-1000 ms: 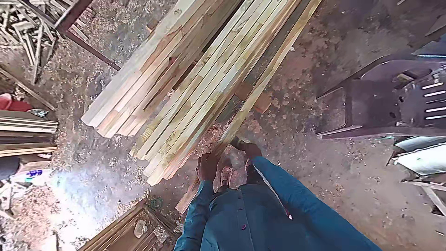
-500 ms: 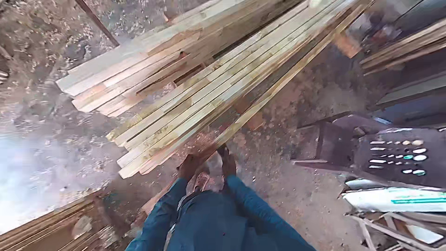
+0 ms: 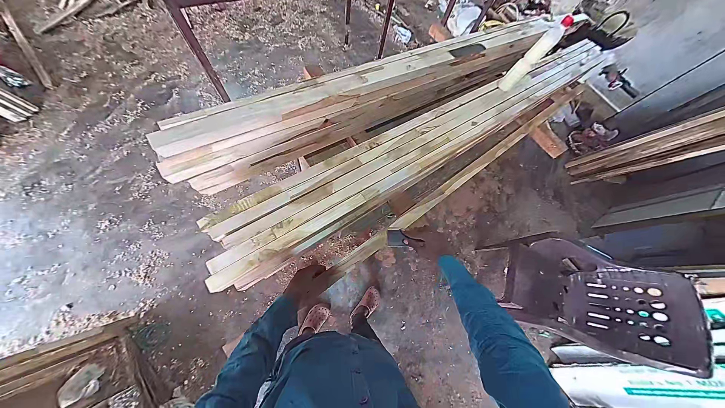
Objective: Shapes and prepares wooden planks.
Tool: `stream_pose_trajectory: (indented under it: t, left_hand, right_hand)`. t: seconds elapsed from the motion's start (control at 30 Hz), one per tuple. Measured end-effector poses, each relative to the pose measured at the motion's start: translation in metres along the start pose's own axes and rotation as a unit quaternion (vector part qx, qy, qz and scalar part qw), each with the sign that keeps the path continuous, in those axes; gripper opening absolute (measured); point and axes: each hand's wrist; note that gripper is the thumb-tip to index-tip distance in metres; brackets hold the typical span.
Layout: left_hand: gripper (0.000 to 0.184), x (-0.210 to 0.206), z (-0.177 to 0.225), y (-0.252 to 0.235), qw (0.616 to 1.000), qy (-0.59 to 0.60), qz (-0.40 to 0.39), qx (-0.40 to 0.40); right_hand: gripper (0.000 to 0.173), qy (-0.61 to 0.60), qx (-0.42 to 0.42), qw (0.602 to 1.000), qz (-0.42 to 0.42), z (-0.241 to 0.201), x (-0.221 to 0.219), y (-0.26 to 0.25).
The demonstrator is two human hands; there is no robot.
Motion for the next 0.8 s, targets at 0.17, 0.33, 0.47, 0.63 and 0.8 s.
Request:
stream_pose_trajectory:
  t: [0.17,0.33,0.47,0.63,0.8]
  left_hand:
    - [0.052,0.012,-0.017,-0.007,0.991,0.132,-0.013,0.020]
    - [0.062,0.024,-0.004,0.001,0.992,-0.104,0.004,0.067]
    - [0.066,0.024,0.005,0.002,0.992,-0.069,-0.001,0.104]
    - [0.047,0.011,0.063,0.033,0.988,-0.140,0.070,0.006]
    - [0.091,-0.058,0.128,0.016,0.948,-0.221,0.193,-0.122]
  right_hand:
    - [0.042,0.034,0.168,0.976,-0.135,-0.071,-0.034,-0.014]
    - [0.039,0.024,0.149,0.982,-0.115,-0.167,-0.098,0.014]
    - [0.037,-0.024,0.032,0.990,-0.138,-0.207,-0.109,0.026]
    - [0.040,-0.108,0.007,0.989,-0.105,-0.198,-0.077,0.030]
    - [0.060,-0.200,0.031,0.974,-0.105,-0.150,0.002,0.043]
Point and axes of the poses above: each hand's wrist, its own y-axis away from the middle knuckle, its own x-axis out of the back of the hand, z = x × y, and after that the axes turned 9 degrees about -y, right-handed
